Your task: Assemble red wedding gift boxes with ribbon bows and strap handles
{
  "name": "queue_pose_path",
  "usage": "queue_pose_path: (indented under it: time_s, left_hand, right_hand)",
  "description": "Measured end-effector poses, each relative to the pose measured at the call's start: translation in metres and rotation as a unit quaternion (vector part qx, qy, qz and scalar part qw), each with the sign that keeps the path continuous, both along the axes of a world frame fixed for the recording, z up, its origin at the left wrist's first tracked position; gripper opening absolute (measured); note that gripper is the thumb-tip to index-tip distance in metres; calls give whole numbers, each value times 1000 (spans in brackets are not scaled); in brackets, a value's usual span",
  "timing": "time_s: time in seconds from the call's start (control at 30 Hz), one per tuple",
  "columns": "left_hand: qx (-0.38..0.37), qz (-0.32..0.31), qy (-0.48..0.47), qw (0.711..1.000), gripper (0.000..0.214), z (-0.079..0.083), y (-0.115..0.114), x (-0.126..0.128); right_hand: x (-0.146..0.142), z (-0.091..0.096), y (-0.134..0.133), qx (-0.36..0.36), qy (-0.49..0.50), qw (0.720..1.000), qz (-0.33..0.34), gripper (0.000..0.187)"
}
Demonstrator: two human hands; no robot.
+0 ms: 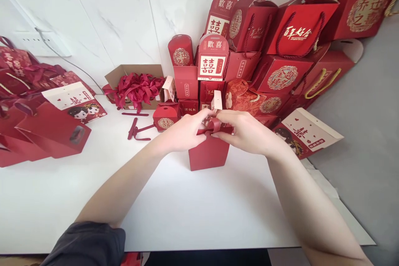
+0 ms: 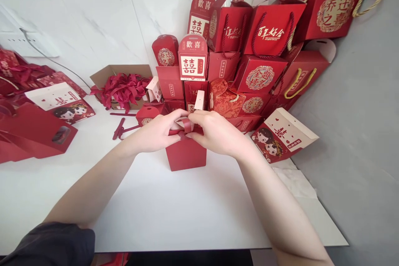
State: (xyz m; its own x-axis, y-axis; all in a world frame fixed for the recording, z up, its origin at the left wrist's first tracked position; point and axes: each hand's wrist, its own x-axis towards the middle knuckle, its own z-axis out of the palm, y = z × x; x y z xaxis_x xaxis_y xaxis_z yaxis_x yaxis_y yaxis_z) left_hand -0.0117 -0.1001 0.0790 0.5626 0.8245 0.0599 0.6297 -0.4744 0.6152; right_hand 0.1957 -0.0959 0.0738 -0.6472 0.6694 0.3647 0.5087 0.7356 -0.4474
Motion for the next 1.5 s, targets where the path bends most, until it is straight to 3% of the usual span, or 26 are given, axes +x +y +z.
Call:
queue_pose_path:
  time_s: [0.3,0.47,0.7,0.8,0.9,1.07,1.23,1.37,1.5]
  left_hand:
    - [-6,-11,17,1000,34,1,1,0]
    - [-11,-28,23,999,37,6,0,-4]
    - [-30,97,-125,987,48,-4,11,-3]
    - [-21,77,-93,992,36,-7,19,-5]
    - [5,55,-55,997,42,-8,26,-7]
    - [-66,38,-93,993,32,-10,32,-9]
    - [-56,43,-43,997,33,-8,32,-11]
    - [-81,47,-81,992,28,-4,27,-13]
    - [-31,57,-87,994,24,-4,24,-10]
  right_hand:
    - [2,1,1,-9,21,999,25,7]
    - [2,0,0,-60,49,997,-13,4]
    - [-2,0,3,-77,71,991,-77,15]
    - [-3,2,2,-88,80,988,-97,22]
    - [-3,3,1,-81,93,988,-90,21]
    - [-1,0,3,-68,81,992,-66,16]
    - [-3,-3,5,-81,74,992,-60,15]
    - [-2,-3,5,-81,78,992,-60,15]
    - [-3,-4,5,-53,65,994,-74,18]
